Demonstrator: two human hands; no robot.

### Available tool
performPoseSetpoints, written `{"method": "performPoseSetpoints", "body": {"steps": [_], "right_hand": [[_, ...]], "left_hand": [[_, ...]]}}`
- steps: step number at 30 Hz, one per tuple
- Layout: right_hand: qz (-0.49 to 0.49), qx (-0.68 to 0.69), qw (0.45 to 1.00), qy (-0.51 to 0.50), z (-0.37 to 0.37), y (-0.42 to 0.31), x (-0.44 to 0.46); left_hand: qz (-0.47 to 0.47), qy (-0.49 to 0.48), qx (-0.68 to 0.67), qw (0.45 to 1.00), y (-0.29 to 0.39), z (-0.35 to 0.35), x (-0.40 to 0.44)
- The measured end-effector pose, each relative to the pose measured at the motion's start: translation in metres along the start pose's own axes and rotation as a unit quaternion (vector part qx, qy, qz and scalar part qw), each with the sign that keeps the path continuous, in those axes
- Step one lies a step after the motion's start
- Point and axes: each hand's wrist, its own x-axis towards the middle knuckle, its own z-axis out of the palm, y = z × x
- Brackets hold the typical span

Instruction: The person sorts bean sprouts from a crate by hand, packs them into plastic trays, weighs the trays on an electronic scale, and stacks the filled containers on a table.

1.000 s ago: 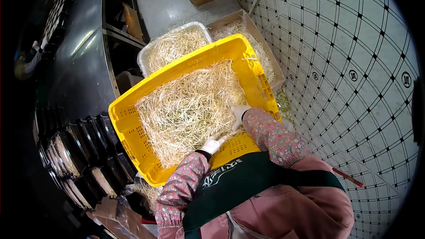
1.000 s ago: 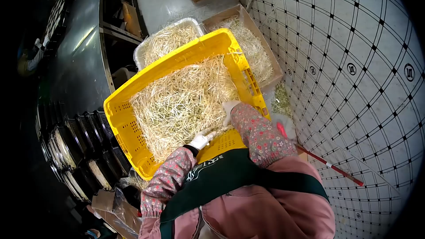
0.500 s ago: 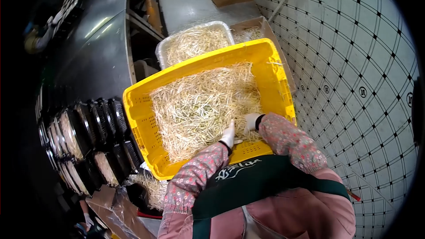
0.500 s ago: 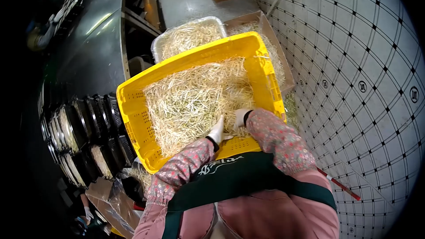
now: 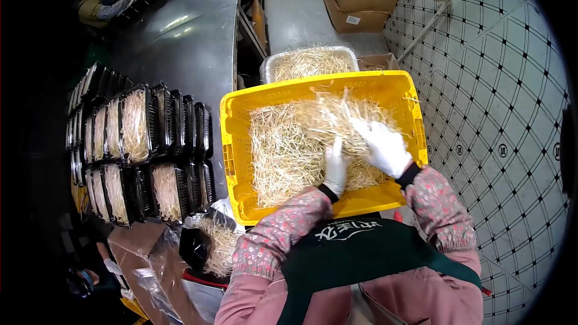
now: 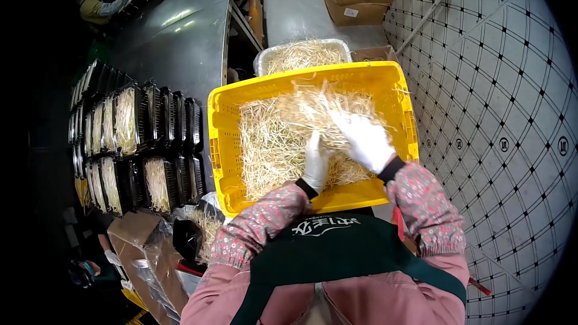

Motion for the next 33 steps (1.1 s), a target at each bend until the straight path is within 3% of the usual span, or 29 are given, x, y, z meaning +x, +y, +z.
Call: {"method": "performPoseSetpoints", "body": {"steps": [2,3,5,7,9,10,11,13,15,16,17,18,20,21,22,23,25,26,27,28,29,30,31,33], "right_hand": [[-0.030,0.049,0.997,0.054,0.031,-0.008,0.018],[-0.055,0.070,0.992,0.087,0.057,-0.008,0.022],[-0.068,0.021,0.996,-0.048,0.104,-0.008,0.024],[-0.080,-0.004,0.970,-0.230,0.111,-0.012,0.013],[-0.083,0.128,0.928,-0.339,0.110,0.001,0.010],[-0.108,0.193,0.935,-0.277,0.123,0.019,0.006],[-0.070,0.236,0.928,-0.281,0.099,0.020,0.013],[0.037,0.301,0.919,-0.253,0.079,0.024,0.037],[0.110,0.300,0.944,-0.086,0.088,0.012,0.060],[0.111,0.230,0.966,0.037,0.114,-0.001,0.071],[0.094,0.168,0.977,0.094,0.133,-0.017,0.078],[0.108,0.168,0.979,0.048,0.154,-0.037,0.075],[0.068,0.086,0.979,-0.173,0.162,-0.093,0.040],[-0.022,0.110,0.982,-0.154,0.193,-0.102,0.010],[-0.071,0.132,0.966,-0.209,0.194,-0.114,-0.012],[-0.095,0.224,0.923,-0.298,0.171,-0.117,-0.024],[-0.133,0.306,0.879,-0.340,0.169,-0.102,-0.029],[-0.151,0.394,0.848,-0.321,0.158,-0.088,-0.022],[-0.167,0.478,0.810,-0.297,0.151,-0.072,-0.014],[-0.174,0.457,0.839,-0.239,0.148,-0.055,-0.004],[-0.120,0.465,0.835,-0.270,0.120,-0.043,0.017],[-0.124,0.475,0.858,-0.151,0.131,-0.026,0.032],[0.036,0.471,0.864,-0.176,0.120,-0.021,0.050],[0.136,0.298,0.944,0.023,0.147,-0.025,0.077]], "left_hand": [[0.025,-0.026,0.217,0.975,-0.017,-0.055,0.011],[-0.147,-0.039,0.108,0.982,-0.015,-0.079,0.015],[-0.132,-0.172,0.332,0.918,-0.019,-0.144,0.018],[-0.179,-0.302,0.401,0.846,0.026,-0.187,0.002],[-0.226,-0.313,0.338,0.858,0.064,-0.217,-0.007],[-0.236,-0.304,0.349,0.854,0.082,-0.224,-0.002],[-0.246,-0.295,0.361,0.850,0.093,-0.228,0.005],[-0.116,-0.192,0.366,0.903,0.082,-0.226,0.021],[0.110,-0.147,0.479,0.859,0.067,-0.205,0.045],[0.181,-0.134,0.505,0.833,0.057,-0.190,0.055],[0.251,-0.119,0.528,0.802,0.043,-0.179,0.061],[0.221,-0.139,0.570,0.779,0.020,-0.176,0.059],[0.111,-0.246,0.647,0.713,0.002,-0.184,0.031],[0.063,-0.292,0.664,0.685,0.002,-0.190,0.013],[0.073,-0.326,0.653,0.680,0.011,-0.202,-0.011],[0.081,-0.361,0.641,0.673,0.024,-0.217,-0.032],[0.059,-0.423,0.600,0.676,0.042,-0.236,-0.048],[0.046,-0.460,0.573,0.677,0.052,-0.241,-0.040],[-0.054,-0.485,0.579,0.654,0.074,-0.233,-0.023],[-0.044,-0.456,0.555,0.694,0.079,-0.229,-0.005],[-0.035,-0.427,0.528,0.733,0.081,-0.224,0.011],[-0.034,-0.380,0.531,0.756,0.079,-0.212,0.031],[-0.033,-0.331,0.534,0.778,0.075,-0.199,0.051],[0.288,-0.175,0.547,0.767,0.037,-0.180,0.081]]}}
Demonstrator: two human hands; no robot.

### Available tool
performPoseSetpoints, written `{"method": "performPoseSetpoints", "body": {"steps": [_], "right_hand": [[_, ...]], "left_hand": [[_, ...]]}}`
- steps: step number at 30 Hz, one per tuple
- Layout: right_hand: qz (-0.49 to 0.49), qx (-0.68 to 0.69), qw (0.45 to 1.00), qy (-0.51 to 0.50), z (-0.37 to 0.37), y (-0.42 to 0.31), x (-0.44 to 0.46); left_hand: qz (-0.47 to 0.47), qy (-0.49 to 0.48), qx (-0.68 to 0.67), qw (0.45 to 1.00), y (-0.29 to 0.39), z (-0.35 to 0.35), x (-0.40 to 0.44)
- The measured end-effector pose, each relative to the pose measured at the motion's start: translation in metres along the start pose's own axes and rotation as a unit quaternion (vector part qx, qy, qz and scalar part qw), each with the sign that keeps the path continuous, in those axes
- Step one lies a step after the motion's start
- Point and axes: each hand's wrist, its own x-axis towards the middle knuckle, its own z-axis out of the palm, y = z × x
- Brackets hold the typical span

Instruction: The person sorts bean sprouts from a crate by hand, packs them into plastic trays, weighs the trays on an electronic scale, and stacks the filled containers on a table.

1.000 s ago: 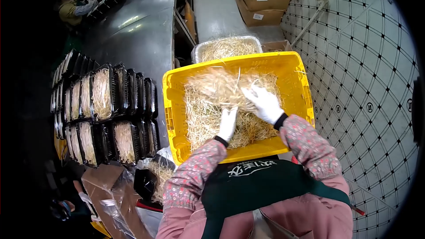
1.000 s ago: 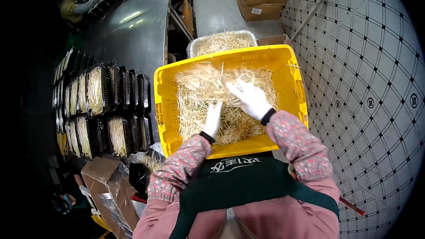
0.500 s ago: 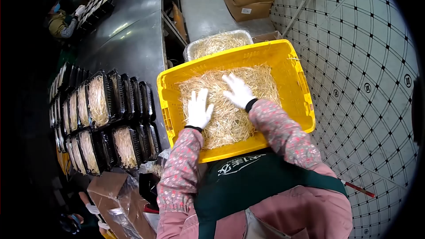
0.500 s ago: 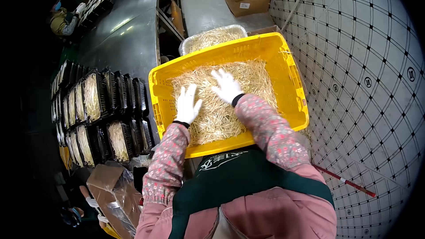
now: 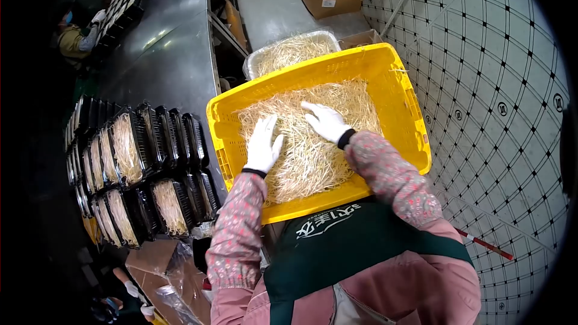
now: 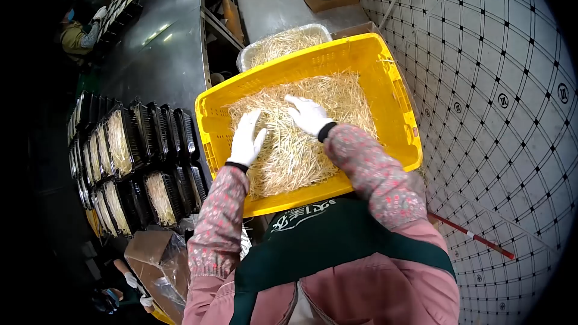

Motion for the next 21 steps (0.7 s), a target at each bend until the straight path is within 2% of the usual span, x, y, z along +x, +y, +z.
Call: {"method": "performPoseSetpoints", "body": {"steps": [2,3,4,5,8,9,10,11,13,14,15,16,18,20,21], "right_hand": [[-0.014,-0.150,0.989,0.008,0.051,0.003,-0.006],[-0.100,-0.206,0.972,-0.048,0.061,-0.007,-0.033],[-0.186,-0.259,0.942,-0.101,0.068,-0.018,-0.060],[-0.199,-0.234,0.933,-0.185,0.062,-0.027,-0.082],[-0.245,-0.118,0.874,-0.403,0.031,-0.019,-0.091],[-0.252,-0.056,0.880,-0.398,0.015,-0.016,-0.081],[-0.208,0.056,0.881,-0.422,-0.001,-0.012,-0.059],[-0.178,0.109,0.918,-0.336,-0.009,-0.003,-0.047],[-0.166,0.019,0.965,-0.203,-0.018,0.008,0.001],[-0.119,0.042,0.980,-0.156,-0.007,0.024,0.032],[-0.030,0.021,0.989,-0.145,-0.015,0.012,0.054],[0.007,-0.043,0.992,-0.119,-0.007,0.014,0.070],[0.054,-0.134,0.981,-0.129,0.021,0.015,0.082],[0.040,-0.082,0.980,-0.178,0.028,0.002,0.059],[0.000,-0.126,0.969,-0.212,0.033,-0.004,0.041]], "left_hand": [[-0.080,-0.086,0.021,0.993,-0.008,0.038,-0.021],[-0.073,-0.163,0.042,0.983,-0.002,0.046,-0.045],[-0.105,-0.290,0.060,0.949,0.017,0.032,-0.064],[-0.135,-0.356,0.039,0.924,0.043,0.007,-0.075],[-0.070,-0.425,-0.029,0.902,0.064,-0.040,-0.104],[-0.073,-0.453,-0.063,0.886,0.060,-0.053,-0.091],[-0.075,-0.478,-0.097,0.870,0.055,-0.061,-0.067],[-0.126,-0.463,-0.064,0.875,0.058,-0.068,-0.039],[-0.148,-0.347,-0.032,0.926,0.039,-0.053,0.007],[-0.166,-0.300,-0.028,0.939,0.020,-0.031,0.026],[-0.086,-0.180,-0.026,0.979,-0.001,-0.008,0.041],[-0.004,-0.056,-0.023,0.998,-0.020,0.012,0.051],[-0.045,-0.064,0.072,0.994,-0.043,0.038,0.058],[-0.154,-0.213,0.097,0.960,-0.039,0.039,0.038],[-0.159,-0.250,0.124,0.947,-0.035,0.037,0.016]]}}
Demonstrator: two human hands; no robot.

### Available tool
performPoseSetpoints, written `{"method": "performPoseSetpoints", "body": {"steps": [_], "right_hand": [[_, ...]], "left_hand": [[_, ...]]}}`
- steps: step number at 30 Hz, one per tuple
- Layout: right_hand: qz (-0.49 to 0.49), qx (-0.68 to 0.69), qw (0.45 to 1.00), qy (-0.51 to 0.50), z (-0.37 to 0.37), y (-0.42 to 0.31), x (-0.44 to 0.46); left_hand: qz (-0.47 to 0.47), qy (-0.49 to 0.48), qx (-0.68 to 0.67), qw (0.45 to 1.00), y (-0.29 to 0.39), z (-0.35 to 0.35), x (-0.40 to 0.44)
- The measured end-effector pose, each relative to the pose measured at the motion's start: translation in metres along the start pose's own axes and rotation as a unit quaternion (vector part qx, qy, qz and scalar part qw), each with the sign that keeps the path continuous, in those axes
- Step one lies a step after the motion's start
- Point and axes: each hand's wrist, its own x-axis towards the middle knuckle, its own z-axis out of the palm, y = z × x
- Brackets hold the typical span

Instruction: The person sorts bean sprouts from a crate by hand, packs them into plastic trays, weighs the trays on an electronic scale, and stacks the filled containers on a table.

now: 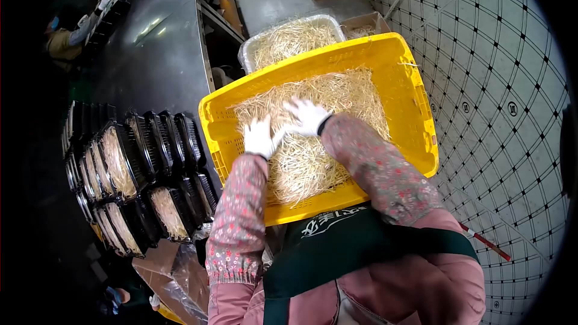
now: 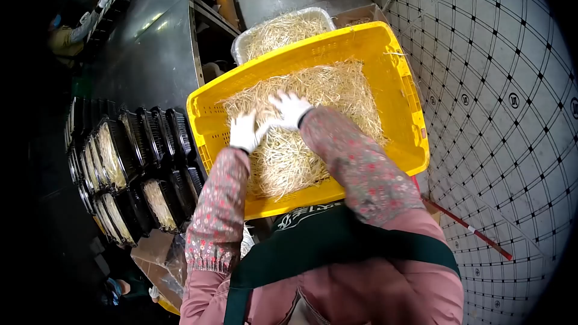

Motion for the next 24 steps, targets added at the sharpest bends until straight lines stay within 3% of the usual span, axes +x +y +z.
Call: {"method": "performPoseSetpoints", "body": {"steps": [1,2,4,5,8,10,11,13,16,17,19,21,24], "right_hand": [[-0.033,-0.054,0.998,-0.027,0.011,-0.003,-0.020],[-0.102,-0.074,0.991,-0.039,0.021,-0.001,-0.049],[-0.181,-0.111,0.976,-0.057,0.025,-0.002,-0.107],[-0.192,-0.129,0.971,-0.059,0.020,-0.009,-0.127],[-0.172,-0.148,0.974,-0.008,0.032,-0.012,-0.123],[-0.185,-0.140,0.972,0.037,0.042,0.000,-0.100],[-0.165,-0.109,0.980,-0.005,0.037,0.007,-0.080],[-0.116,0.064,0.989,-0.057,0.011,0.021,-0.057],[-0.158,-0.018,0.987,0.023,0.005,0.018,-0.066],[-0.128,-0.070,0.989,0.008,0.000,0.004,-0.087],[-0.116,-0.126,0.985,-0.007,0.005,-0.022,-0.117],[-0.119,-0.107,0.987,-0.028,0.016,-0.028,-0.126],[-0.145,-0.173,0.973,0.041,0.017,-0.028,-0.101]], "left_hand": [[0.008,-0.085,-0.039,0.996,0.003,-0.011,-0.025],[0.057,0.005,-0.057,0.997,0.000,0.007,-0.061],[0.032,-0.052,-0.122,0.991,0.014,0.007,-0.120],[0.060,0.000,-0.114,0.992,0.021,0.012,-0.140],[0.065,0.053,-0.066,0.994,0.034,0.020,-0.143],[-0.050,-0.054,-0.131,0.989,0.041,0.002,-0.116],[-0.070,-0.079,-0.223,0.969,0.025,0.006,-0.099],[-0.078,-0.039,-0.292,0.953,0.008,0.002,-0.079],[-0.073,-0.036,-0.245,0.966,0.011,-0.014,-0.083],[-0.072,-0.051,-0.234,0.968,0.017,-0.020,-0.094],[0.022,0.030,-0.220,0.975,0.010,0.010,-0.120],[-0.020,-0.063,-0.108,0.992,0.031,0.009,-0.139],[-0.072,-0.051,-0.066,0.994,0.044,0.014,-0.127]]}}
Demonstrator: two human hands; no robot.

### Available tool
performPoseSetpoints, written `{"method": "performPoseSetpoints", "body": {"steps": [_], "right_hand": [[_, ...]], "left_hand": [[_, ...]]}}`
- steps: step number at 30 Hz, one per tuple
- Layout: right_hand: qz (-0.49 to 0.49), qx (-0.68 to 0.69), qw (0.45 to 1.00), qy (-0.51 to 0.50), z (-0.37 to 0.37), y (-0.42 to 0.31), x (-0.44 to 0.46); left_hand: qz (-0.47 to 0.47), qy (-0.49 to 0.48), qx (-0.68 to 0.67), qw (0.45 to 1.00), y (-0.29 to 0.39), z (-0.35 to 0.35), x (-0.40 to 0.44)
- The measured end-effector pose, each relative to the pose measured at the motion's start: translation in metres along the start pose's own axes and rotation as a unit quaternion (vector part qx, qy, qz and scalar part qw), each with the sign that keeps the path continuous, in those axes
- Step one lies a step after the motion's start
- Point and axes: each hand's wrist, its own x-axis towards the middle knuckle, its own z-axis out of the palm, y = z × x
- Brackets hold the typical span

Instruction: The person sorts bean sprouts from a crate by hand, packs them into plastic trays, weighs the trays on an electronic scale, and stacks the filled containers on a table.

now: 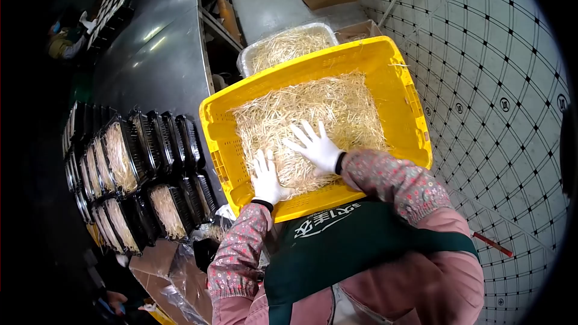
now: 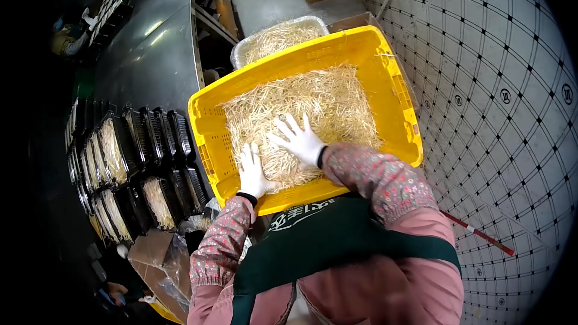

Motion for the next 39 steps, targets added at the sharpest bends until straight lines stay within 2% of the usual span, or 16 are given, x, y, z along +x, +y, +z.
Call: {"method": "performPoseSetpoints", "body": {"steps": [5,7,9,10,15,19,22,23,25,26,27,29,31,33,37,39], "right_hand": [[0.057,0.065,0.991,-0.099,-0.013,0.019,0.052],[0.064,0.068,0.993,-0.078,-0.002,0.015,0.046],[0.101,0.125,0.987,-0.031,0.012,0.009,0.037],[0.096,0.129,0.987,0.001,0.018,0.010,0.031],[0.083,0.141,0.986,0.039,0.020,0.034,0.014],[0.143,0.176,0.968,0.106,-0.010,0.065,0.012],[0.094,0.162,0.972,0.139,-0.021,0.049,0.032],[0.069,0.161,0.973,0.150,-0.016,0.039,0.045],[0.055,0.110,0.992,-0.030,-0.026,0.012,0.057],[0.043,0.067,0.996,-0.047,-0.025,0.007,0.053],[0.031,0.025,0.997,-0.063,-0.027,0.003,0.048],[0.070,0.080,0.993,-0.044,-0.024,0.015,0.036],[0.087,0.088,0.992,0.017,-0.022,0.028,0.018],[0.098,0.081,0.992,-0.009,-0.018,0.030,0.005],[0.112,0.009,0.993,-0.038,0.005,0.022,0.011],[0.144,0.151,0.976,-0.060,0.010,0.031,0.020]], "left_hand": [[-0.051,0.034,-0.113,0.992,-0.025,0.009,0.054],[-0.061,0.066,-0.094,0.992,-0.024,0.013,0.052],[-0.109,-0.021,-0.135,0.985,-0.033,0.015,0.052],[-0.065,0.022,-0.155,0.986,-0.034,0.018,0.044],[-0.024,-0.028,-0.108,0.993,0.000,-0.062,-0.014],[0.094,0.078,-0.096,0.988,-0.021,-0.077,-0.047],[0.266,0.125,-0.038,0.955,-0.005,-0.081,-0.047],[0.260,0.068,0.047,0.962,-0.009,-0.065,-0.038],[0.268,0.025,0.098,0.958,0.017,-0.069,-0.037],[0.241,-0.057,0.094,0.964,0.016,-0.068,-0.031],[0.240,-0.057,0.094,0.965,0.012,-0.067,-0.022],[0.197,-0.041,-0.090,0.975,0.001,-0.065,-0.002],[0.215,0.054,-0.075,0.972,0.003,-0.071,0.018],[0.152,0.037,0.024,0.987,0.009,-0.065,0.034],[0.064,-0.039,-0.068,0.995,0.002,-0.025,0.083],[0.070,0.060,-0.106,0.990,0.001,-0.013,0.090]]}}
